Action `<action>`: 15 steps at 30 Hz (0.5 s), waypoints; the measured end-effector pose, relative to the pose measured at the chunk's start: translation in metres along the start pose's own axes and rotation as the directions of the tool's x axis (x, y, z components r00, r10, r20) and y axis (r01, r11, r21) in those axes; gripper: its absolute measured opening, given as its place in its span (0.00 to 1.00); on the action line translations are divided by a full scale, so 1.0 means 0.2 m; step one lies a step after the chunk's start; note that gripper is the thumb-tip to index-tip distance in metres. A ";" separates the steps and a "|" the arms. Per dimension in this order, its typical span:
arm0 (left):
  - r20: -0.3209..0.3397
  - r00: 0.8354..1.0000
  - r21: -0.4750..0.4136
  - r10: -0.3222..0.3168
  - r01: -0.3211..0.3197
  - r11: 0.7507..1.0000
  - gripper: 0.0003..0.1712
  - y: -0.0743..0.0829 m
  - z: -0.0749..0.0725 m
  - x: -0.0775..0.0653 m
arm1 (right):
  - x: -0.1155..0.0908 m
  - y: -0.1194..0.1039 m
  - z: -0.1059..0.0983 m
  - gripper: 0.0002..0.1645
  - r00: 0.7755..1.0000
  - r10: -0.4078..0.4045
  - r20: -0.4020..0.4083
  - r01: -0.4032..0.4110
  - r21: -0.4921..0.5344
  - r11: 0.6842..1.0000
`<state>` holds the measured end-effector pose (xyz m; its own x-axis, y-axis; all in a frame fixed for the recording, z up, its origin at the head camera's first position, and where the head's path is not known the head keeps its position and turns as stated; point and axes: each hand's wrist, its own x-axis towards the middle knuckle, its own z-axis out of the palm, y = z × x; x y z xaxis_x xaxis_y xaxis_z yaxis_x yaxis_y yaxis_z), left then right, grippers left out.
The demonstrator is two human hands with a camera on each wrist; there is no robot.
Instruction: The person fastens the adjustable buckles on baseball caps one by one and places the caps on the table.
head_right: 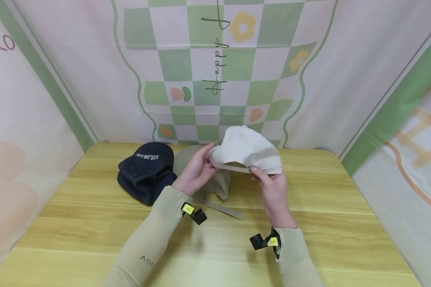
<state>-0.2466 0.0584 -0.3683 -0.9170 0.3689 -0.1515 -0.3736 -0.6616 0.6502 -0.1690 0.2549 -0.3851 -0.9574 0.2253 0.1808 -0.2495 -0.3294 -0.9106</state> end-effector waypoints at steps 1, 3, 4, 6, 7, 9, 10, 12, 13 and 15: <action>0.003 1.000 0.005 0.000 0.000 1.000 0.27 0.00 0.00 0.00 | 0.00 0.00 -0.01 0.18 1.000 0.009 -0.018 -0.009 0.015 1.000; 0.005 1.000 0.015 0.004 -0.004 1.000 0.28 -0.01 0.00 0.00 | 0.01 -0.02 -0.03 0.16 0.998 0.038 -0.042 -0.036 0.050 0.998; 0.007 1.000 0.023 0.006 -0.006 1.000 0.28 -0.01 0.00 0.00 | 0.01 -0.03 -0.04 0.15 0.998 0.055 -0.039 -0.052 0.067 0.996; 0.011 1.000 0.044 0.011 -0.011 0.999 0.29 -0.02 0.00 0.00 | 0.01 -0.04 -0.06 0.16 0.996 0.087 -0.029 -0.084 0.096 0.992; 0.009 1.000 0.054 0.014 -0.015 0.998 0.28 -0.02 0.00 0.00 | 0.01 -0.05 -0.07 0.17 0.995 0.100 -0.026 -0.097 0.099 0.990; 0.008 1.000 0.070 0.028 -0.029 0.997 0.28 -0.02 0.00 0.00 | 0.01 -0.07 -0.09 0.18 0.992 0.125 -0.027 -0.121 0.119 0.985; 0.005 0.999 0.076 0.036 -0.036 0.996 0.27 -0.03 0.00 0.00 | 0.01 -0.08 -0.10 0.19 0.991 0.134 -0.025 -0.130 0.120 0.984; -0.005 0.999 0.083 0.051 -0.050 0.995 0.25 -0.04 0.01 0.00 | 0.01 -0.09 -0.11 0.20 0.988 0.146 -0.045 -0.141 0.105 0.984; -0.011 0.998 0.088 0.058 -0.057 0.995 0.24 -0.04 0.01 0.00 | 0.01 -0.10 -0.11 0.20 0.986 0.156 -0.054 -0.150 0.104 0.983; -0.016 0.997 0.112 0.069 -0.067 0.992 0.23 -0.05 0.02 0.00 | 0.01 -0.10 -0.12 0.21 0.982 0.177 -0.060 -0.169 0.112 0.979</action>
<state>-0.2432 0.0672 -0.3720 -0.9427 0.3119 -0.1184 -0.2938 -0.6076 0.7379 -0.1621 0.2844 -0.3751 -0.9760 0.2178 -0.0055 -0.0985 -0.4635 -0.8806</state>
